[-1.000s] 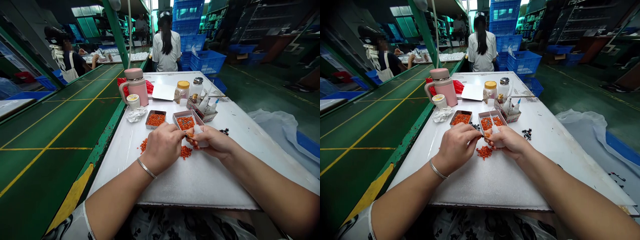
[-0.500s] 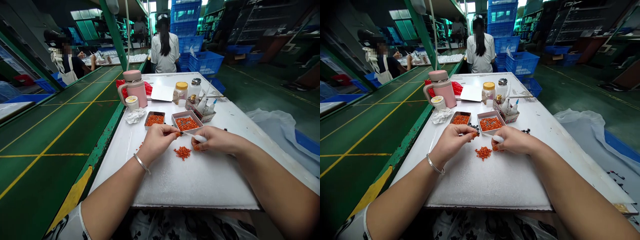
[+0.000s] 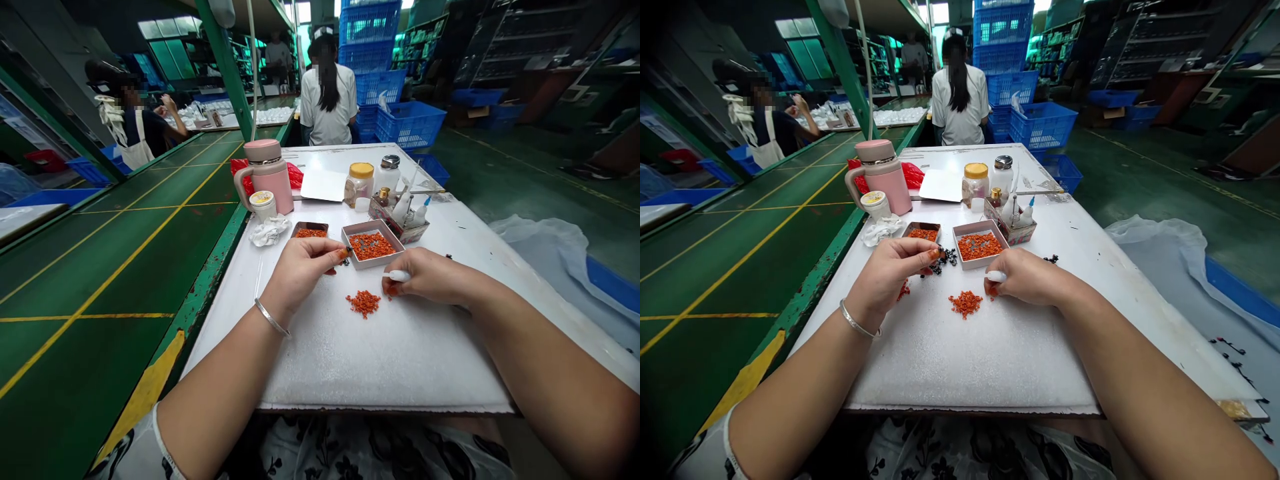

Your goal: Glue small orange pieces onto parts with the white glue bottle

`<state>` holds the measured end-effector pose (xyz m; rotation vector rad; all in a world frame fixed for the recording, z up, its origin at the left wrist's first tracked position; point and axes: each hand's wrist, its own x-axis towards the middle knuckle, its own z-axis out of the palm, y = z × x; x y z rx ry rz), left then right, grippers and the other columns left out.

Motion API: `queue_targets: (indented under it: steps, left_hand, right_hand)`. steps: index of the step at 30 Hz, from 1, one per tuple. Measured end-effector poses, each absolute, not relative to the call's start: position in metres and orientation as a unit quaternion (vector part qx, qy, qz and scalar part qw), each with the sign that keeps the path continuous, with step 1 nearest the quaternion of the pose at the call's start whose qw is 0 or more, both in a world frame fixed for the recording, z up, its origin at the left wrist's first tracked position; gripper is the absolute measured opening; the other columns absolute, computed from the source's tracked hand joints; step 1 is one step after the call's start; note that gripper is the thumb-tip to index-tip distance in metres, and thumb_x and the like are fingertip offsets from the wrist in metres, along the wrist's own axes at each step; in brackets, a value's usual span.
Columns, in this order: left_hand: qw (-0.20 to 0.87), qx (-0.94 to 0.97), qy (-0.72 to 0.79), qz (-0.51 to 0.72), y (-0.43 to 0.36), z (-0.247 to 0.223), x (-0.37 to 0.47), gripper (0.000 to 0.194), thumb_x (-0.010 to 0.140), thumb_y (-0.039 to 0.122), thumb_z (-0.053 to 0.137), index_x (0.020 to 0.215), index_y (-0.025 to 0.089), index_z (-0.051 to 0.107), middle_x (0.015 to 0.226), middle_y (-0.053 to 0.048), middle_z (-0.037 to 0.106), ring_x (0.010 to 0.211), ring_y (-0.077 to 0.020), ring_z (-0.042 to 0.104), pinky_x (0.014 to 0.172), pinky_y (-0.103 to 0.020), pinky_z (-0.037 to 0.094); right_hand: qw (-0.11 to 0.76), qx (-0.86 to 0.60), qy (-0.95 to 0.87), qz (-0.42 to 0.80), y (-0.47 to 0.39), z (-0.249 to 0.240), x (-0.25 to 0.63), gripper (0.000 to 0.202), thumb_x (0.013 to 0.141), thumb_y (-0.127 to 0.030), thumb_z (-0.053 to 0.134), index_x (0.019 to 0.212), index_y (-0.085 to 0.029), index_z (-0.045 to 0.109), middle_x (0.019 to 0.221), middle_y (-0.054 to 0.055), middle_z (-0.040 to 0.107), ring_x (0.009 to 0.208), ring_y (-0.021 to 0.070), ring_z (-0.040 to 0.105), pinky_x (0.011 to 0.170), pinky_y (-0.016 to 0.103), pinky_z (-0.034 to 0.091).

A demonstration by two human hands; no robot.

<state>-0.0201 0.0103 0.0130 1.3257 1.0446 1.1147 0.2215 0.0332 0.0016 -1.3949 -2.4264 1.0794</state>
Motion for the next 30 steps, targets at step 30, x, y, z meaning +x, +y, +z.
queue_targets:
  steps: [30]
  left_hand:
    - [0.407, 0.432, 0.379, 0.71, 0.024, 0.047, -0.086, 0.012, 0.085, 0.034, 0.067, 0.093, 0.025, 0.069, 0.082, -0.001, 0.068, 0.079, -0.0143, 0.068, 0.06, -0.024, 0.053]
  right_hand:
    - [0.101, -0.475, -0.867, 0.113, 0.013, -0.005, 0.082, 0.018, 0.082, -0.023, 0.064, 0.095, -0.022, 0.077, 0.086, 0.009, 0.075, 0.081, 0.0239, 0.065, 0.067, 0.032, 0.041]
